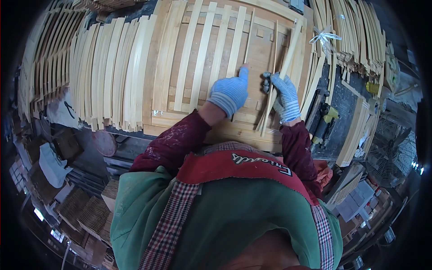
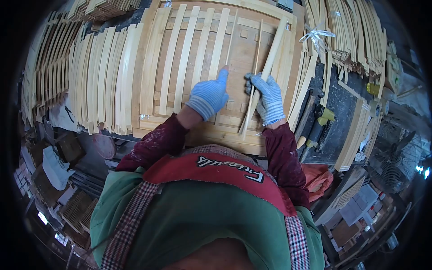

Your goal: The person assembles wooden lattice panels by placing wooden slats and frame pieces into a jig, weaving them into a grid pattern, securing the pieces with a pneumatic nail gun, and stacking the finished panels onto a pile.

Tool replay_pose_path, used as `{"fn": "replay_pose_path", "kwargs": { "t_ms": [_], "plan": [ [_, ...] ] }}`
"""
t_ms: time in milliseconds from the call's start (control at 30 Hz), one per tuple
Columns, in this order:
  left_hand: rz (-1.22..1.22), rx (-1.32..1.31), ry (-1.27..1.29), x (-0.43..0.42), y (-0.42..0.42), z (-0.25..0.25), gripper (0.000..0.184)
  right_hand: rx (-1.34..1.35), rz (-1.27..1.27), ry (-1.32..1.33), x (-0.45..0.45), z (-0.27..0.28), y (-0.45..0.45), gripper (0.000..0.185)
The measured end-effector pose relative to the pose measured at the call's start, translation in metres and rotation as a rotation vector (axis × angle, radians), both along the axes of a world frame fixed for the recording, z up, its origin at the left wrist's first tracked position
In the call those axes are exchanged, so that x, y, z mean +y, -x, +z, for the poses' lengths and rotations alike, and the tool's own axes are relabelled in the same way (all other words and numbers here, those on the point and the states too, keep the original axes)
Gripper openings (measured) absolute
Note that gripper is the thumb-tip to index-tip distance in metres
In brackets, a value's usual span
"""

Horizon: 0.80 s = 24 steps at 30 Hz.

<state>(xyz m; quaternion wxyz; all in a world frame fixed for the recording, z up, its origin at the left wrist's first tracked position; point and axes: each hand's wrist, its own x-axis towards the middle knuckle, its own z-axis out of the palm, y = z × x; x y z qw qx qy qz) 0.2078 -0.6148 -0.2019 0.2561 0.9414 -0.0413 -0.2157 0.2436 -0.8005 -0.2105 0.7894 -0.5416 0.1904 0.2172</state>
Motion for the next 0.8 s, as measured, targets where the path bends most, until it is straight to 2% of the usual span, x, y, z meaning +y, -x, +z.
{"fn": "replay_pose_path", "kwargs": {
  "t_ms": [67,133,267,367,467,567,667,733,800],
  "plan": [
    [-0.009,0.044,0.004,0.009,0.001,-0.001,0.061,-0.092,0.019,0.210,0.001,-0.003,-0.001,0.020],
    [-0.031,-0.004,0.016,0.012,0.003,0.000,0.059,-0.076,0.146,0.365,-0.002,-0.005,-0.005,0.017],
    [-0.042,-0.138,0.090,0.013,0.003,-0.005,0.051,-0.014,0.181,0.303,-0.003,-0.004,-0.010,0.020],
    [-0.109,-0.076,0.044,0.006,0.001,0.000,0.044,0.014,0.163,0.282,-0.007,0.006,-0.012,0.022],
    [-0.135,-0.285,0.104,-0.001,-0.003,0.005,0.046,0.004,0.166,0.194,-0.018,0.011,-0.022,0.031],
    [-0.440,-0.668,0.206,-0.004,-0.015,-0.003,0.060,-0.029,0.243,0.174,-0.025,0.027,-0.046,0.042],
    [-0.441,-0.586,0.239,-0.010,-0.025,-0.030,0.069,0.016,0.186,0.002,-0.030,0.050,-0.085,0.049],
    [-0.423,-0.565,0.203,-0.019,-0.031,-0.032,0.069,-0.076,0.226,0.135,-0.033,0.068,-0.126,0.050],
    [-0.381,-0.549,0.169,-0.023,-0.029,-0.030,0.070,-0.342,0.339,0.409,-0.032,0.079,-0.181,0.044]
  ]
}}
